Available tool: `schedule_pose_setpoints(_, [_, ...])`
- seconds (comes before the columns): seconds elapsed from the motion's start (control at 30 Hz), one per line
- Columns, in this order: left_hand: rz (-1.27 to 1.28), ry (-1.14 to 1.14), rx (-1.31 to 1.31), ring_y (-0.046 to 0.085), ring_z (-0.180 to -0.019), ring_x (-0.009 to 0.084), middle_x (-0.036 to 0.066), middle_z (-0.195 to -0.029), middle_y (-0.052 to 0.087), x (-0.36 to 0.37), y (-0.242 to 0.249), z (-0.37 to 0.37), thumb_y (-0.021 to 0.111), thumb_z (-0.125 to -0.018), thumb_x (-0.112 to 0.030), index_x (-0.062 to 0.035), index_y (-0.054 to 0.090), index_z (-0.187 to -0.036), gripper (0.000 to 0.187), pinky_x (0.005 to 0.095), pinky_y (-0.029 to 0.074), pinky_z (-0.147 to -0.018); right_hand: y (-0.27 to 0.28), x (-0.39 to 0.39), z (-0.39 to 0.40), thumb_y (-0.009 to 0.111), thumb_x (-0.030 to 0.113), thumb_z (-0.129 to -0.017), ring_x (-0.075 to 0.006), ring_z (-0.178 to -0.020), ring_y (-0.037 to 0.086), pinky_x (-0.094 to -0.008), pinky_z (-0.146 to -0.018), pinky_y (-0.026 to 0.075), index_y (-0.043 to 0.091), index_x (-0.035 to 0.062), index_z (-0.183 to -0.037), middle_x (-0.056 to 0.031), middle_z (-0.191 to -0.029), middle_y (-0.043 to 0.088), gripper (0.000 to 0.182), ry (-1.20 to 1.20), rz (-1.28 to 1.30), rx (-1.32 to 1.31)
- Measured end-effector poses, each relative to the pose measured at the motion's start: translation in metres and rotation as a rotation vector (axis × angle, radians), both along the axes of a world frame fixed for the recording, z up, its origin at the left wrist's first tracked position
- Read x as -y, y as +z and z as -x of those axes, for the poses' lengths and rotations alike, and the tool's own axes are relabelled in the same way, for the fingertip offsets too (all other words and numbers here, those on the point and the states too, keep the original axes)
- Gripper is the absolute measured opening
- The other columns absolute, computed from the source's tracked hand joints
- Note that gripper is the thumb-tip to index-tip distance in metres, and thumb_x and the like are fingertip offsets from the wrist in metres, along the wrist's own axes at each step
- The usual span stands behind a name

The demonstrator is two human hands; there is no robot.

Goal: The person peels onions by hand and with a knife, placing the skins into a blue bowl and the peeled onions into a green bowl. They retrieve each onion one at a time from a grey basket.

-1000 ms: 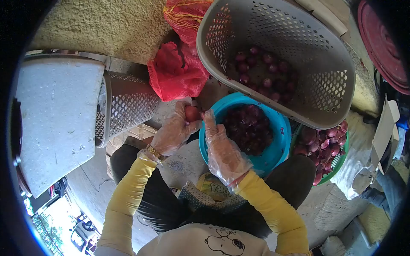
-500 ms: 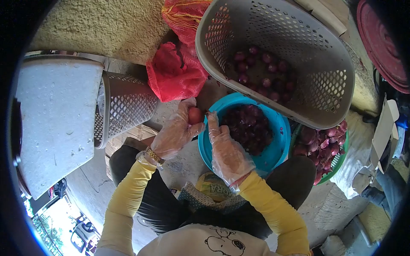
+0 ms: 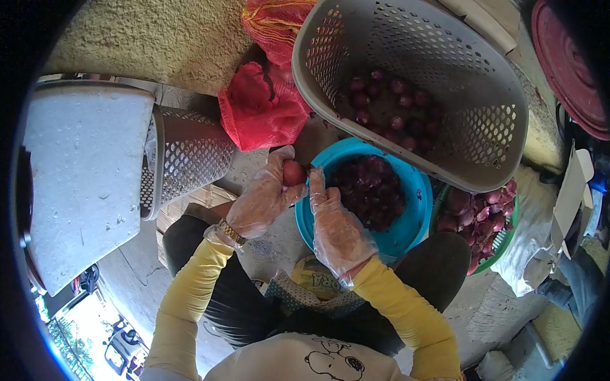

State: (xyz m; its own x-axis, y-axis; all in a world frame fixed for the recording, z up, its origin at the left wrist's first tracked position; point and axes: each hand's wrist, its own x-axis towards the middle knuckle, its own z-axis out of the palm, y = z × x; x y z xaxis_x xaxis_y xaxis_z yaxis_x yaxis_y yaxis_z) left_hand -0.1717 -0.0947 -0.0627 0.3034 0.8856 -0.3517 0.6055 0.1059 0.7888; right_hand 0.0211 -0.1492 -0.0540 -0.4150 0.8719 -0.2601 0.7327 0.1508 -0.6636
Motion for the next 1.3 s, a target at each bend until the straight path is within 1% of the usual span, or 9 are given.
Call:
schedule_pose_setpoints(0.2, [-0.012, 0.015, -0.02, 0.065, -0.104, 0.0485, 0.03, -0.108, 0.064, 0.002, -0.004, -0.002, 0.075, -0.09, -0.02, 0.0043, 0.037, -0.142, 0.068, 0.0493, 0.052, -0.09, 0.003, 0.0, -0.001, 0.067, -0.003, -0.08, -0.0413, -0.093, 0.07, -0.0421, -0.08, 0.058, 0.009, -0.0008, -0.162, -0.0314, -0.132, 0.049, 0.101, -0.016, 0.065, 0.014])
schedule_pose_setpoints(0.27, [-0.039, -0.023, -0.004, 0.065, -0.1, 0.0352, 0.022, -0.11, 0.062, 0.003, -0.006, 0.0, 0.072, -0.095, -0.03, 0.0002, 0.036, -0.145, 0.069, 0.0426, 0.051, -0.091, -0.002, 0.001, 0.0, 0.066, -0.003, -0.081, -0.0412, -0.092, 0.07, -0.0425, -0.079, 0.058, 0.009, -0.0012, -0.162, -0.0311, -0.131, 0.049, 0.1, -0.016, 0.046, 0.021])
schedule_pose_setpoints(0.3, [-0.039, -0.024, -0.003, 0.065, -0.1, 0.0352, 0.022, -0.11, 0.062, 0.003, -0.004, -0.001, 0.072, -0.095, -0.03, 0.0002, 0.036, -0.145, 0.069, 0.0426, 0.051, -0.091, -0.004, 0.001, 0.0, 0.066, -0.003, -0.081, -0.041, -0.091, 0.07, -0.0429, -0.079, 0.058, 0.009, -0.0017, -0.162, -0.0307, -0.13, 0.049, 0.098, -0.017, 0.026, 0.029])
schedule_pose_setpoints(0.37, [-0.059, 0.005, -0.014, 0.066, -0.098, 0.0498, 0.03, -0.103, 0.066, 0.001, 0.001, -0.005, 0.075, -0.09, -0.022, 0.0041, 0.038, -0.139, 0.066, 0.0496, 0.053, -0.085, -0.002, 0.0, 0.0, 0.065, -0.003, -0.082, -0.0409, -0.091, 0.07, -0.043, -0.078, 0.058, 0.009, -0.0023, -0.162, -0.0307, -0.128, 0.049, 0.098, -0.016, 0.023, 0.026])
schedule_pose_setpoints(0.63, [-0.007, -0.015, -0.006, 0.066, -0.096, 0.0493, 0.03, -0.098, 0.067, 0.011, -0.016, -0.005, 0.076, -0.09, -0.026, 0.0054, 0.04, -0.137, 0.067, 0.0513, 0.052, -0.085, 0.013, 0.002, -0.002, 0.065, -0.004, -0.081, -0.0423, -0.094, 0.069, -0.0432, -0.079, 0.058, 0.013, -0.0051, -0.16, -0.0306, -0.125, 0.051, 0.094, -0.031, 0.177, 0.062])
schedule_pose_setpoints(0.9, [-0.015, -0.046, -0.09, 0.067, -0.092, 0.0471, 0.028, -0.091, 0.067, 0.013, -0.012, -0.007, 0.076, -0.09, -0.028, 0.0072, 0.041, -0.132, 0.066, 0.0511, 0.052, -0.082, -0.006, 0.013, -0.004, 0.066, -0.003, -0.081, -0.0421, -0.099, 0.069, -0.0428, -0.082, 0.058, 0.016, -0.0085, -0.158, -0.0309, -0.123, 0.051, 0.092, -0.019, 0.057, 0.058])
schedule_pose_setpoints(1.0, [0.035, -0.038, 0.088, 0.068, -0.088, 0.0456, 0.028, -0.087, 0.067, 0.015, -0.012, -0.011, 0.075, -0.09, -0.028, 0.0074, 0.039, -0.132, 0.066, 0.0495, 0.053, -0.076, -0.013, 0.017, -0.005, 0.067, -0.002, -0.082, -0.0421, -0.099, 0.069, -0.0433, -0.082, 0.059, 0.015, -0.0097, -0.158, -0.0313, -0.122, 0.052, 0.092, -0.034, 0.095, 0.088])
schedule_pose_setpoints(1.07, [0.119, -0.091, -0.07, 0.067, -0.101, 0.044, 0.026, -0.108, 0.064, 0.011, -0.004, -0.011, 0.073, -0.094, -0.032, -0.0006, 0.037, -0.142, 0.068, 0.0473, 0.052, -0.087, -0.007, 0.018, -0.006, 0.067, -0.001, -0.082, -0.0418, -0.099, 0.069, -0.0431, -0.082, 0.059, 0.015, -0.0107, -0.157, -0.0316, -0.122, 0.053, 0.091, -0.014, 0.161, 0.116])
schedule_pose_setpoints(1.3, [0.225, -0.128, -0.129, 0.065, -0.11, 0.042, 0.028, -0.115, 0.063, 0.002, 0.006, -0.004, 0.075, -0.091, -0.029, -0.0005, 0.039, -0.141, 0.069, 0.0474, 0.051, -0.09, -0.024, 0.018, -0.021, 0.067, 0.006, -0.087, -0.0399, -0.096, 0.071, -0.0426, -0.08, 0.059, 0.026, -0.0171, -0.151, -0.0296, -0.114, 0.061, 0.08, 0.005, 0.221, 0.153])
